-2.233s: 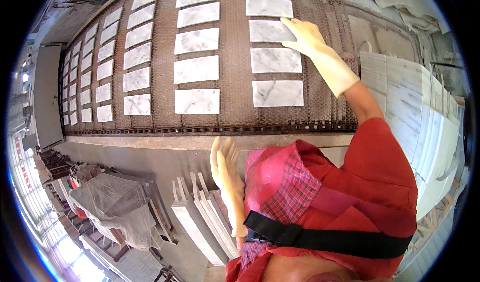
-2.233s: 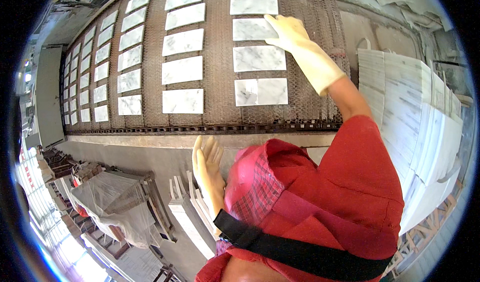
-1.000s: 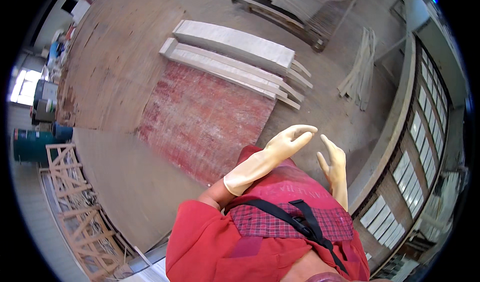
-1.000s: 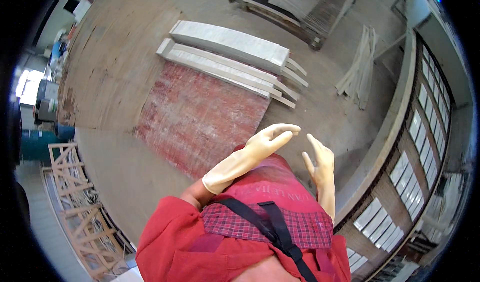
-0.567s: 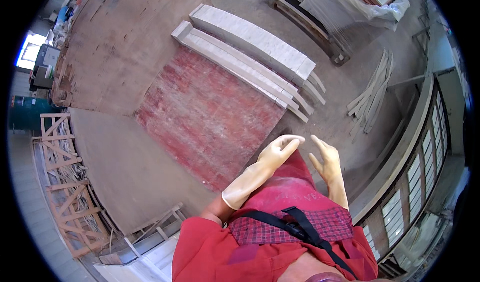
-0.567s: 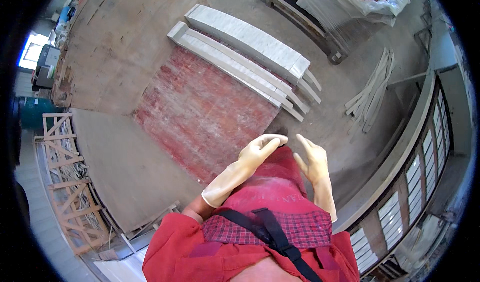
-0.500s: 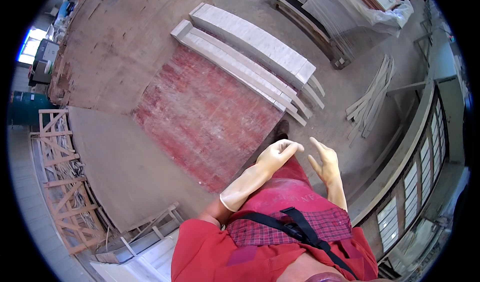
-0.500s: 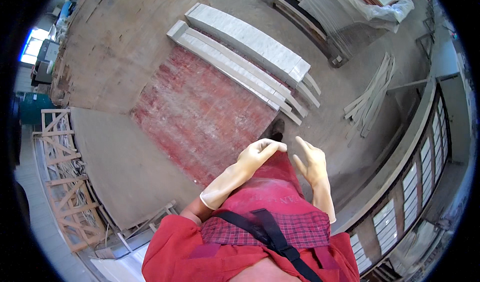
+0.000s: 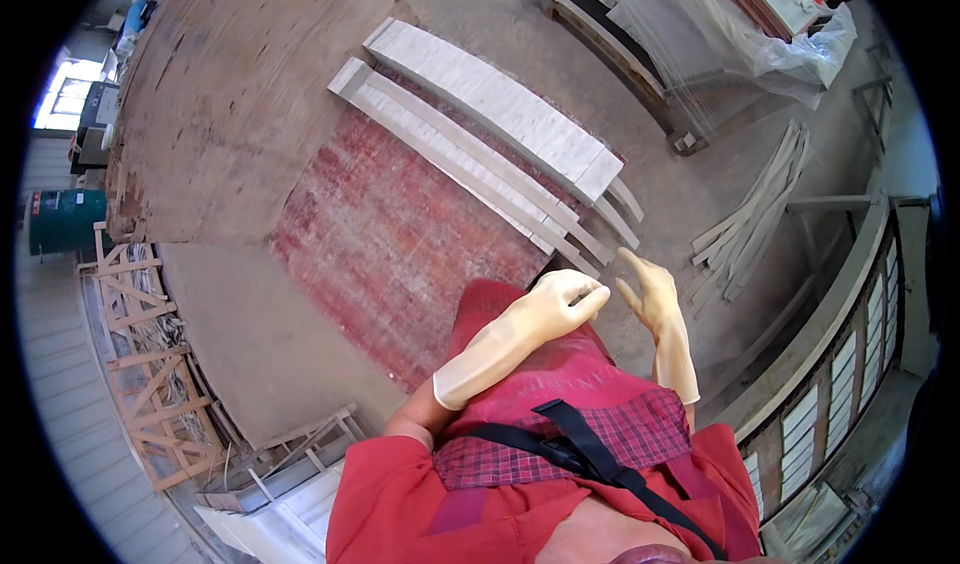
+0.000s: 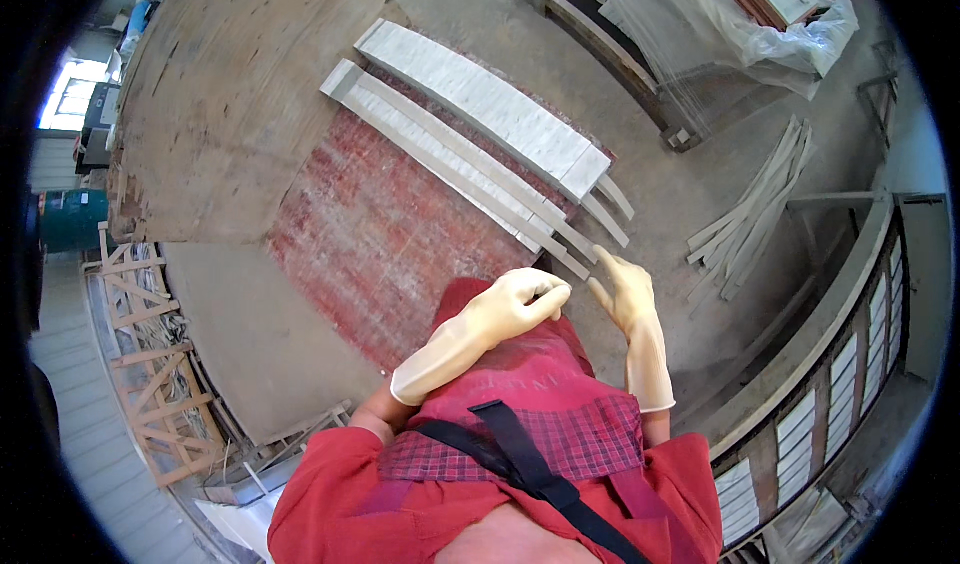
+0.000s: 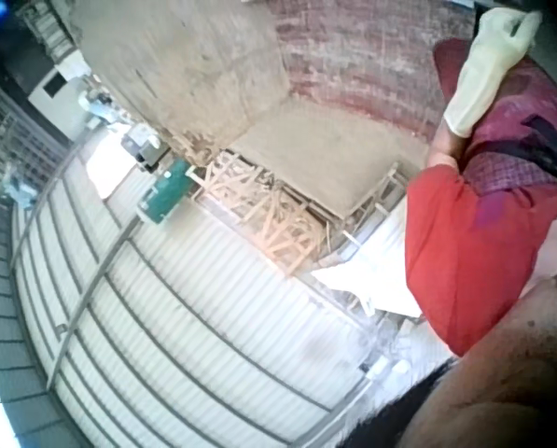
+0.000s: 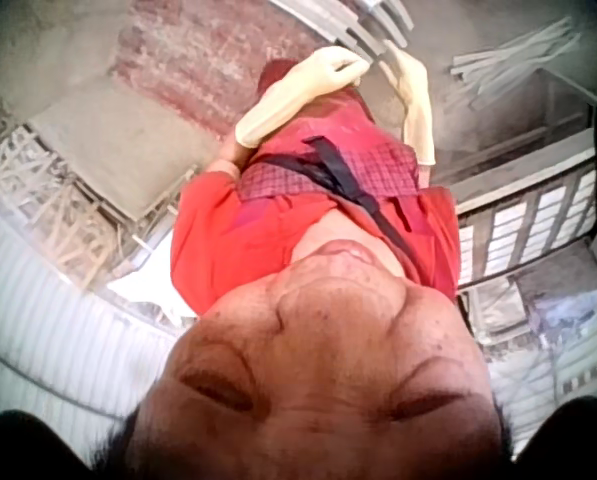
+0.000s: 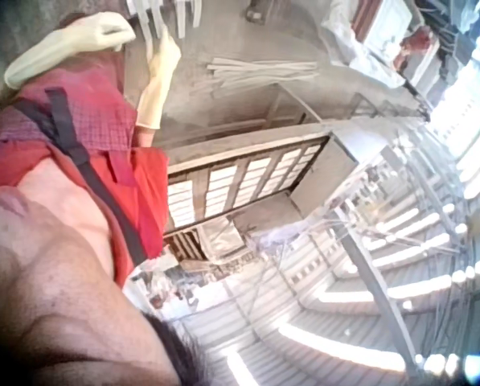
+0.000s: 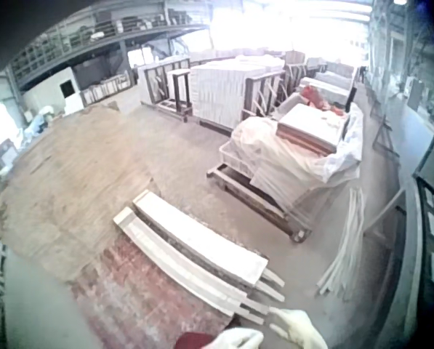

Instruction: The person picks up rectangular white tiles from a stack on the floor and places them one by one onto a moving conveyor belt. The tiles are arranged in neat rows on the belt as it moves. The person wears yellow gloves and a red shirt.

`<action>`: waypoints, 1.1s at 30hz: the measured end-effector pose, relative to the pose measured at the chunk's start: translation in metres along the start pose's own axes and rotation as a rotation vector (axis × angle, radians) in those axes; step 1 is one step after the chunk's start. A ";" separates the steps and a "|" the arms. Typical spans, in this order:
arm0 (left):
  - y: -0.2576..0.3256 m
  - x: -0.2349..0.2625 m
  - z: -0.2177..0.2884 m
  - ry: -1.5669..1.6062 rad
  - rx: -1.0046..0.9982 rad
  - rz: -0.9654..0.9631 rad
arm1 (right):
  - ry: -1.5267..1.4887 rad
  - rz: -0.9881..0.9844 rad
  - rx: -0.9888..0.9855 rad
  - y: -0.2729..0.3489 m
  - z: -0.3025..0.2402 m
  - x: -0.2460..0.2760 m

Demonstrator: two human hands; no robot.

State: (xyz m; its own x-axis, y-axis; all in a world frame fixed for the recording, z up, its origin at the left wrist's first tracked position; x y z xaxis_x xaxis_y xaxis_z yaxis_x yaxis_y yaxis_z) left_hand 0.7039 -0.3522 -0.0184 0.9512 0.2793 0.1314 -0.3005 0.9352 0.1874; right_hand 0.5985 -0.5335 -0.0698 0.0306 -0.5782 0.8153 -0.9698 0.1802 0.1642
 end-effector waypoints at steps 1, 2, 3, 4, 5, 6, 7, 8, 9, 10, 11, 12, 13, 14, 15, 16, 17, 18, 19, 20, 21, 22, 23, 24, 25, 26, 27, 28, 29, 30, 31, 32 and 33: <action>-0.006 0.008 0.010 -0.053 -0.086 0.041 | -0.009 -0.008 -0.005 -0.010 0.002 0.006; -0.009 0.012 0.012 -0.099 -0.062 0.017 | -0.017 -0.017 -0.009 -0.020 0.004 0.011; -0.009 0.017 0.017 -0.098 -0.061 0.028 | -0.023 -0.031 -0.014 -0.030 0.004 0.012; -0.008 0.014 0.016 -0.092 -0.061 0.042 | -0.026 -0.047 -0.020 -0.033 0.009 0.008; -0.006 0.014 0.014 -0.085 -0.061 0.055 | -0.026 -0.067 -0.028 -0.037 0.013 0.003; -0.005 0.013 0.000 -0.095 0.011 0.012 | -0.026 -0.087 -0.035 -0.042 0.016 -0.005; -0.004 0.022 -0.001 -0.108 0.012 0.031 | -0.024 -0.101 -0.010 -0.052 0.009 -0.007; -0.002 0.032 -0.001 -0.120 0.013 0.051 | -0.021 -0.115 0.015 -0.063 -0.001 -0.012; 0.000 0.042 0.000 -0.133 0.014 0.070 | -0.027 -0.162 0.010 -0.073 -0.010 -0.019; 0.002 0.047 -0.004 -0.115 0.020 0.092 | -0.027 -0.213 0.007 -0.078 -0.016 -0.027; 0.004 0.052 -0.006 -0.098 0.024 0.114 | -0.028 -0.261 0.002 -0.082 -0.023 -0.034; 0.005 0.057 -0.010 -0.080 0.028 0.135 | -0.034 -0.289 0.021 -0.086 -0.029 -0.042; 0.009 0.063 -0.013 -0.075 0.027 0.152 | -0.046 -0.288 0.041 -0.090 -0.030 -0.045; 0.006 0.068 -0.012 -0.075 0.026 0.164 | -0.061 -0.281 0.061 -0.095 -0.027 -0.040; 0.003 0.074 -0.011 -0.076 0.025 0.174 | -0.059 -0.303 0.095 -0.103 -0.031 -0.053; -0.001 0.077 -0.021 -0.094 0.031 0.166 | -0.048 -0.332 0.077 -0.112 -0.031 -0.054; -0.003 0.086 -0.029 -0.129 0.043 0.148 | -0.033 -0.342 0.062 -0.126 -0.034 -0.057; -0.005 0.094 -0.039 -0.186 0.049 0.156 | -0.016 -0.356 0.049 -0.140 -0.036 -0.059; -0.007 0.102 -0.050 -0.247 0.057 0.163 | 0.000 -0.370 0.039 -0.154 -0.039 -0.061; -0.010 0.112 -0.061 -0.301 0.091 0.140 | 0.005 -0.336 0.061 -0.169 -0.039 -0.060; -0.012 0.126 -0.069 -0.325 0.083 0.143 | 0.011 -0.344 0.027 -0.187 -0.038 -0.066; -0.014 0.137 -0.076 -0.343 0.099 0.114 | 0.022 -0.362 -0.012 -0.200 -0.044 -0.067; -0.018 0.153 -0.084 -0.360 0.118 0.086 | 0.033 -0.375 -0.044 -0.221 -0.050 -0.068; -0.024 0.175 -0.094 -0.375 0.117 0.076 | -0.002 -0.365 -0.062 -0.246 -0.054 -0.073; -0.031 0.192 -0.110 -0.391 0.156 0.064 | 0.001 -0.348 -0.053 -0.271 -0.062 -0.076; -0.037 0.209 -0.130 -0.405 0.197 0.054 | 0.005 -0.329 -0.041 -0.300 -0.070 -0.079; -0.044 0.228 -0.148 -0.419 0.240 0.044 | 0.010 -0.314 -0.028 -0.327 -0.079 -0.082; -0.054 0.251 -0.162 -0.370 0.325 -0.020 | 0.007 -0.304 -0.005 -0.358 -0.090 -0.090; -0.062 0.275 -0.179 -0.356 0.318 0.046 | -0.004 -0.286 0.031 -0.393 -0.100 -0.101; -0.069 0.298 -0.200 -0.340 0.312 0.114 | -0.015 -0.270 0.070 -0.427 -0.112 -0.111; -0.075 0.319 -0.217 -0.319 0.311 0.189 | -0.024 -0.258 0.116 -0.461 -0.124 -0.122; -0.086 0.343 -0.229 -0.342 0.369 0.190 | -0.035 -0.251 0.135 -0.497 -0.140 -0.134; -0.092 0.367 -0.238 -0.320 0.377 0.217 | -0.035 -0.264 0.147 -0.532 -0.155 -0.147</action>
State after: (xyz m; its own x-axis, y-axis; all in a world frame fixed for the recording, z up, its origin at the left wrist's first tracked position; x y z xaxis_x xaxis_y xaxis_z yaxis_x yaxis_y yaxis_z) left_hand 1.0977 -0.2836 -0.2186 0.8132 0.3223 0.4847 -0.5481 0.7042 0.4514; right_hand 1.1479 -0.4209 -0.1908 0.2806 -0.6175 0.7348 -0.9541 -0.0959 0.2838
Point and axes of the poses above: each hand's wrist, its own y-axis away from the middle knuckle, its own x-axis out of the back of the hand, z = x × y, the point moved 7 cm from there along -y, towards the middle knuckle, and after that the axes turned 7 degrees about -z, right-handed, at the moved point
